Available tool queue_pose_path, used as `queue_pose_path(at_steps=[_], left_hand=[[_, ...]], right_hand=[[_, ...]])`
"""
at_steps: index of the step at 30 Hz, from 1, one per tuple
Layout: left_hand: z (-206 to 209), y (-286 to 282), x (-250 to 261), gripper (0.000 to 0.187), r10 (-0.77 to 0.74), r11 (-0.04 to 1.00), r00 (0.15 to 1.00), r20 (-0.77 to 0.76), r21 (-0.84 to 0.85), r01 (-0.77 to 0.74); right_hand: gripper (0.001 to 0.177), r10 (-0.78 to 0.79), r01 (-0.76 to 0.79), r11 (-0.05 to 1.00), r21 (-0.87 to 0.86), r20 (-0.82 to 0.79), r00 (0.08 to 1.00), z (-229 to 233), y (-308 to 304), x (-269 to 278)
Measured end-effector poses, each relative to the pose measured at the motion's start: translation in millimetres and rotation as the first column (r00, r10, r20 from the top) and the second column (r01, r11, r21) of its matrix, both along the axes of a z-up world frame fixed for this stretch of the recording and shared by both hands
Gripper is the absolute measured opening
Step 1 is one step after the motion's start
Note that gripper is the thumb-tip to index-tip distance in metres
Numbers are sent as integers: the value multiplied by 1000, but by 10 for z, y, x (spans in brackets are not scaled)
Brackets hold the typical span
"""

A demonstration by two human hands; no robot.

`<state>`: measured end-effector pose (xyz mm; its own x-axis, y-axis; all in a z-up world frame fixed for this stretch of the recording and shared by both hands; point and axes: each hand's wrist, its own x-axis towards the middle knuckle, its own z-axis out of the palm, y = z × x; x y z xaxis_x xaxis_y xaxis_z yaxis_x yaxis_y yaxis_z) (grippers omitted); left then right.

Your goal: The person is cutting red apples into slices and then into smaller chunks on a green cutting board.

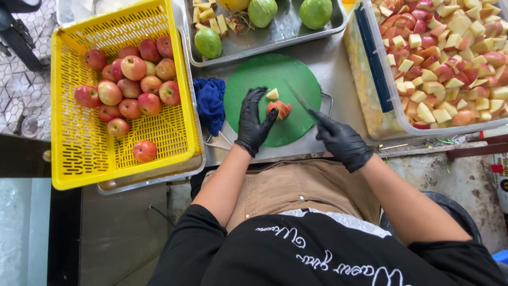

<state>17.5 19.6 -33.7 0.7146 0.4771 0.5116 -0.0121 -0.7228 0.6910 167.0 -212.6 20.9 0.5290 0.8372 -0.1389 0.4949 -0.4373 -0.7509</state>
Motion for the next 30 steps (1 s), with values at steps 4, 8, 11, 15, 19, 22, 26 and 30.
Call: queue_pose_path(at_steps=[4, 8, 11, 15, 19, 22, 26, 30], left_hand=[[-29, 181, 231, 91, 35, 999, 999, 21, 18, -35], [-16, -2, 500, 101, -23, 1000, 990, -140, -9, 22], [-246, -158, 576, 75, 36, 999, 982, -185, -30, -43], [-353, -242, 629, 33, 179, 978, 984, -15, -101, -180], [-223, -146, 716, 23, 127, 982, 990, 57, -150, -117], [192, -141, 942, 24, 94, 979, 992, 78, -189, -78], [1019, -143, 1637, 27, -99, 995, 983, 158, -9, 102], [1775, -416, 2454, 30, -324, 946, 927, 192, 88, 312]], right_hand=[[60, -235, 292, 955, -45, -714, 659, -593, -118, 32], [61, -194, 357, 934, 0, -839, 509, -894, 51, -182], [60, -196, 336, 942, -12, -832, 520, -863, 298, -343], [54, -126, 337, 940, 49, -870, 478, -1089, 487, -419], [53, -70, 356, 925, 132, -862, 502, -927, 573, -370], [54, -67, 408, 905, 121, -906, 417, -504, 612, -269], [55, -19, 571, 783, 245, -909, 416, 67, 580, 88], [61, 32, 723, 580, 376, -897, 441, 852, 292, 469]])
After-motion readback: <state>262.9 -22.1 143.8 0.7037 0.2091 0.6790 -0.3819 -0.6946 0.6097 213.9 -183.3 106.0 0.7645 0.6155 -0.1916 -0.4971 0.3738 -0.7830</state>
